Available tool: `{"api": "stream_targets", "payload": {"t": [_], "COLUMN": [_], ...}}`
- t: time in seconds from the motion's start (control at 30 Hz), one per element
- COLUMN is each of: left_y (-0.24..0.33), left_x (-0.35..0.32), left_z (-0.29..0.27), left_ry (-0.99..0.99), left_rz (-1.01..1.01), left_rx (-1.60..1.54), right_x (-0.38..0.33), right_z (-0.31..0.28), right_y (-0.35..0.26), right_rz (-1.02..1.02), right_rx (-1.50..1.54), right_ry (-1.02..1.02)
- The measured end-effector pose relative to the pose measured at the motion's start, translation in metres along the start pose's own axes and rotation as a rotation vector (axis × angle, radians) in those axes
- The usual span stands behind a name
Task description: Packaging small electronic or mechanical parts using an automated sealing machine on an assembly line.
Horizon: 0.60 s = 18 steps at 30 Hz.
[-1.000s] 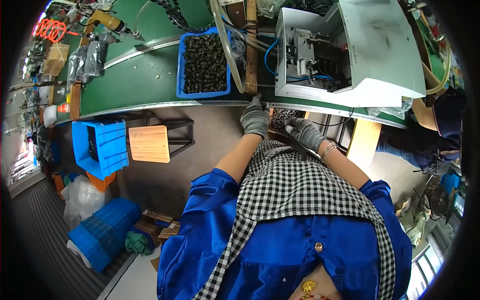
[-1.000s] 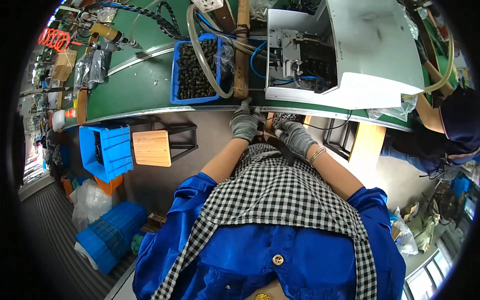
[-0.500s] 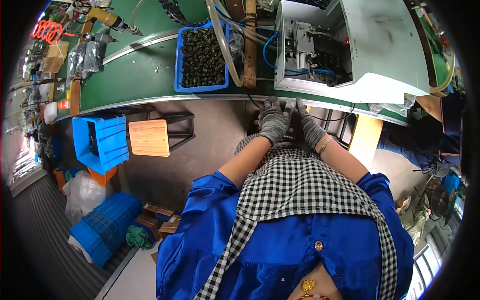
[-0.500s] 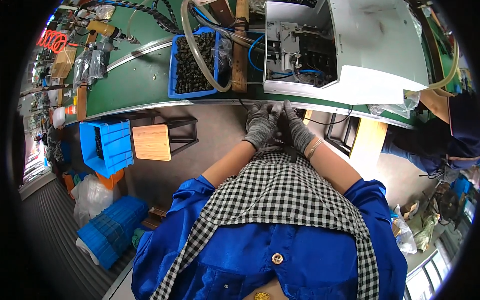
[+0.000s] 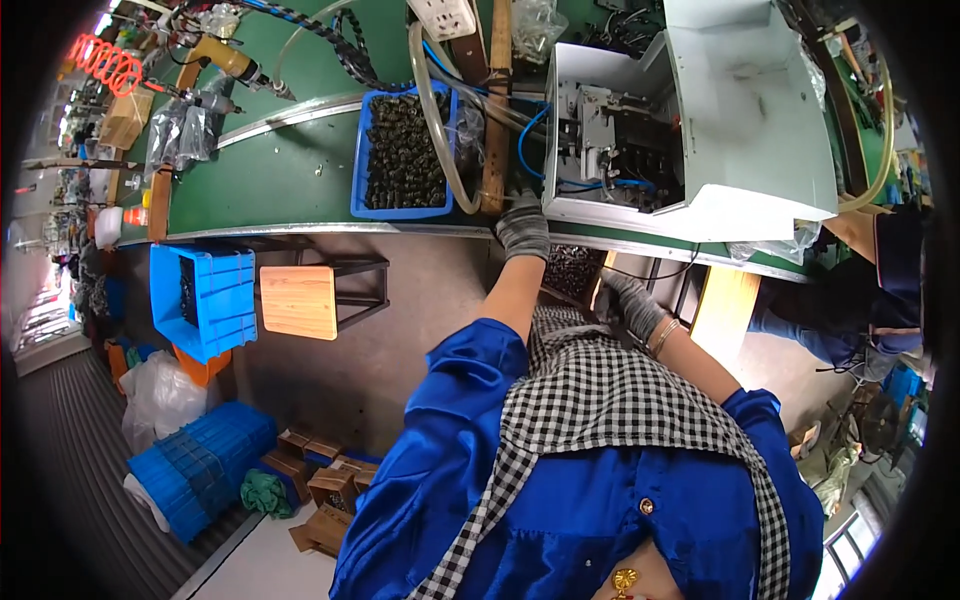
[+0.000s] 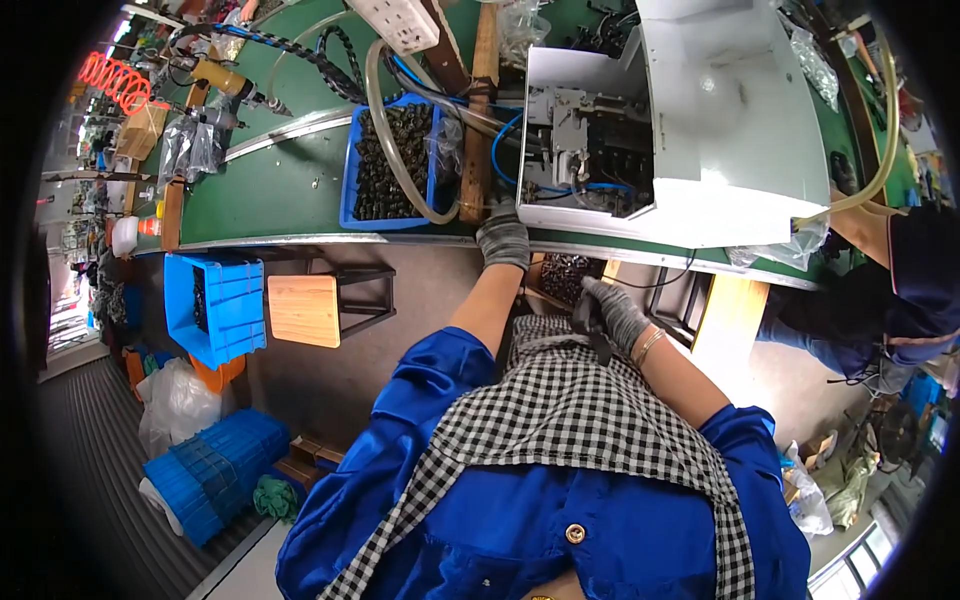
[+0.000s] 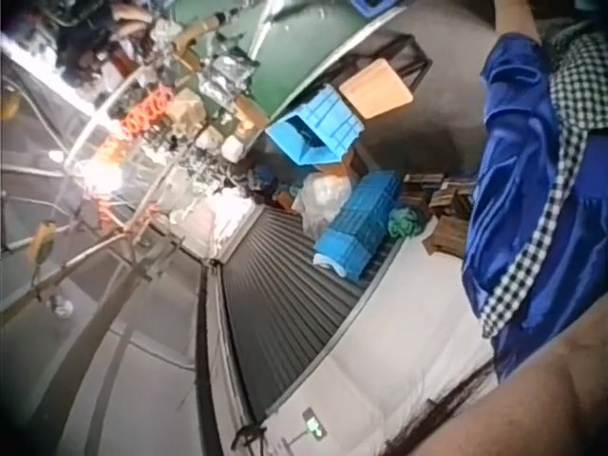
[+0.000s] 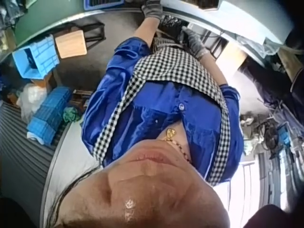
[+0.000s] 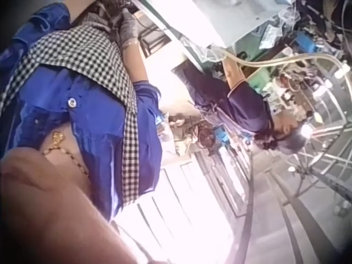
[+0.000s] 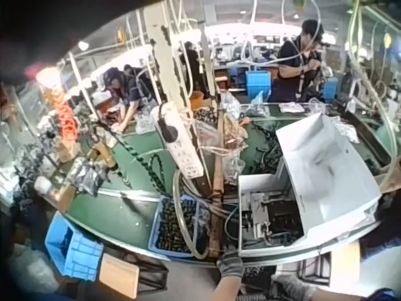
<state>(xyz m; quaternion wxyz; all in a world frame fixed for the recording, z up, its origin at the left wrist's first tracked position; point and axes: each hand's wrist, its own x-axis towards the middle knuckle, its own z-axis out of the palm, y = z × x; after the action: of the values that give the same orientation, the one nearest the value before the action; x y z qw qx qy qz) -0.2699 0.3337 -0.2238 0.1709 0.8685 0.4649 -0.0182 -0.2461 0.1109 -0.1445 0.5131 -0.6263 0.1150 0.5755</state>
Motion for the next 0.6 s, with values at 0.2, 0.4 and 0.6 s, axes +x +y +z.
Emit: {"api": "stream_targets", "payload": {"t": [0.2, 0.4, 0.6], "left_y": [0.018, -0.003, -0.006], "left_x": [0.003, 0.026, 0.001], "left_z": [-0.01, 0.009, 0.009], "left_ry": [-0.142, -0.214, 0.101], "left_rz": [-0.034, -0.133, 0.126], "left_rx": [0.039, -0.046, -0.139], "right_x": [-0.008, -0.004, -0.02], "right_z": [-0.009, -0.013, -0.015], "right_y": [-0.004, 0.002, 0.007], "right_rz": [0.006, -0.03, -0.059], "right_rx": [-0.128, -0.136, -0.242], "right_ry": [0.024, -0.021, 0.0]}}
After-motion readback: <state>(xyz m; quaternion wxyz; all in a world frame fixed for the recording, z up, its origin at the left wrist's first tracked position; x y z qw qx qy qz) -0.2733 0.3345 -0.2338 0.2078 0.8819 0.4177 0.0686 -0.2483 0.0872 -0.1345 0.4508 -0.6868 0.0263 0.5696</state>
